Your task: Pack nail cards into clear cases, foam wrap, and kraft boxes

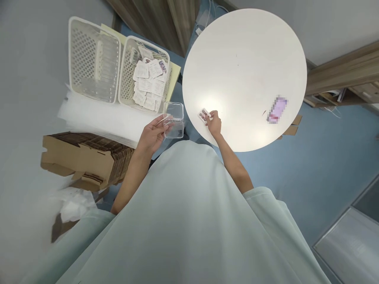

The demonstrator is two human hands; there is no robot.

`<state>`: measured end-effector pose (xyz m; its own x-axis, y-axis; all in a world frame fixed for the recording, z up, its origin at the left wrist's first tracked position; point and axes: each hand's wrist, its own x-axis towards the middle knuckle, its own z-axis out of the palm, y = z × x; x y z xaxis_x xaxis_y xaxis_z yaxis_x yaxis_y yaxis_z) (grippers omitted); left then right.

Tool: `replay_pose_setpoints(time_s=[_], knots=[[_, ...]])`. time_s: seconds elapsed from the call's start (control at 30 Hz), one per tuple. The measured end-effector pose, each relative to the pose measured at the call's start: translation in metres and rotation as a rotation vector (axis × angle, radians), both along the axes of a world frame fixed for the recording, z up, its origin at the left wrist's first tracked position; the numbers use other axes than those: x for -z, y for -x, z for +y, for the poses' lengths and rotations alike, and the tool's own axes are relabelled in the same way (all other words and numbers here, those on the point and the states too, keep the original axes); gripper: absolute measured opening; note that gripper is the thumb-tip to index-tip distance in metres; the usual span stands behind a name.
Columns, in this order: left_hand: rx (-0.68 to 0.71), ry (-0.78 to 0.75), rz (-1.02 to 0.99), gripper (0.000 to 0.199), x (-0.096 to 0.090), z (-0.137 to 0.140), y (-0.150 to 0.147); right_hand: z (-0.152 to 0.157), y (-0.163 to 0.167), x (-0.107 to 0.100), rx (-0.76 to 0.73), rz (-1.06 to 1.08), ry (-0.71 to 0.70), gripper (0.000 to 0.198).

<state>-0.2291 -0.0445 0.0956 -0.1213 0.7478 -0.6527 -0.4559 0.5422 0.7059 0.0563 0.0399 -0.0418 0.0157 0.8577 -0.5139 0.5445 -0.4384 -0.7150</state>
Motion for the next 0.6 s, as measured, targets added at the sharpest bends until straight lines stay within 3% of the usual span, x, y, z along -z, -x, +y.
replay_pose_setpoints(time_s=[0.33, 0.47, 0.6], knots=[[0.252, -0.006, -0.064, 0.055, -0.008, 0.038, -0.045, -0.022, -0.05, -0.073, 0.307, 0.221, -0.199, 0.061], [0.322, -0.015, -0.083, 0.056, -0.011, 0.049, -0.06, -0.029, -0.049, -0.112, 0.315, 0.307, -0.276, 0.058], [0.351, -0.043, -0.09, 0.056, -0.011, 0.057, -0.069, -0.039, -0.038, -0.144, 0.229, 0.32, -0.3, 0.056]])
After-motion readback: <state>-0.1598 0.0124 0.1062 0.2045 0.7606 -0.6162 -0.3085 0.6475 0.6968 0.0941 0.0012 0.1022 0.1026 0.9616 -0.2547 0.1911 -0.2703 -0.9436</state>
